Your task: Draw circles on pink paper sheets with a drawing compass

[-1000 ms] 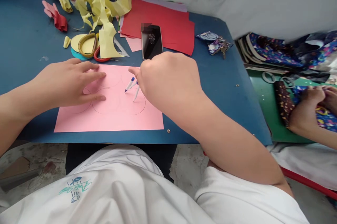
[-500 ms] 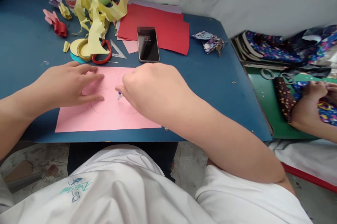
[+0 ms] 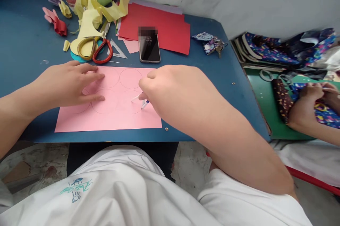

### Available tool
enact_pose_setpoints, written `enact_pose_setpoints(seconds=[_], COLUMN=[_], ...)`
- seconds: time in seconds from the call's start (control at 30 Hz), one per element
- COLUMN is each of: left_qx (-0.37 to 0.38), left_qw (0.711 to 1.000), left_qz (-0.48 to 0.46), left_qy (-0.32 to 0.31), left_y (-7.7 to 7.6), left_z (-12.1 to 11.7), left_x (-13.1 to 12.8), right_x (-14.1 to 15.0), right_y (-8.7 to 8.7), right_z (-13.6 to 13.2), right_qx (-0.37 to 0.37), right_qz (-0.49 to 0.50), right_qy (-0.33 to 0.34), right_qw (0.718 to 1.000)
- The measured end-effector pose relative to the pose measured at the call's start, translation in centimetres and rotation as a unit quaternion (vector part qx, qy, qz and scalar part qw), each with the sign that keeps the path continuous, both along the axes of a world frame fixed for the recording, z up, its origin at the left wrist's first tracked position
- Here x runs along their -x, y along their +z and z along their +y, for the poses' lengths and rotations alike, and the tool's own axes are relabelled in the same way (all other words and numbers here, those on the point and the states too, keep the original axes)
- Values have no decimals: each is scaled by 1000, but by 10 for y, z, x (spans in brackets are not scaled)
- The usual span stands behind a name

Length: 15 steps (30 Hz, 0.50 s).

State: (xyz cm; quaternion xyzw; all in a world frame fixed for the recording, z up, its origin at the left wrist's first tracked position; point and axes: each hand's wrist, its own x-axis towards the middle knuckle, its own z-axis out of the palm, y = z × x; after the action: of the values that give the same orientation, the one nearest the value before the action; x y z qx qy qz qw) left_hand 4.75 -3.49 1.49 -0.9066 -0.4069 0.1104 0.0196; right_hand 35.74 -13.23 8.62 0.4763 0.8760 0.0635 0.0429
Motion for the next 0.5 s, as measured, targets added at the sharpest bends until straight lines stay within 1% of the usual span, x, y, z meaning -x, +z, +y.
enact_pose_setpoints(seconds=[0.1, 0.27, 0.37, 0.5], left_qx=[1, -1, -3, 0], left_qw=[1000, 1000, 1000, 1000], left_qz=[-15, -13, -5, -14], left_qy=[-1, 4, 3, 6], left_y=[-2, -2, -1, 0], left_z=[1, 0, -1, -2], left_x=[1, 1, 1, 1], right_x=[-3, -6, -3, 5], right_y=[-5, -18, -21, -24], right_z=[15, 37, 41, 39], right_qx=[-4, -3, 2, 14], right_qz=[18, 98, 125, 144], right_qy=[-2, 43, 63, 81], right_qw=[1000, 994, 990, 986])
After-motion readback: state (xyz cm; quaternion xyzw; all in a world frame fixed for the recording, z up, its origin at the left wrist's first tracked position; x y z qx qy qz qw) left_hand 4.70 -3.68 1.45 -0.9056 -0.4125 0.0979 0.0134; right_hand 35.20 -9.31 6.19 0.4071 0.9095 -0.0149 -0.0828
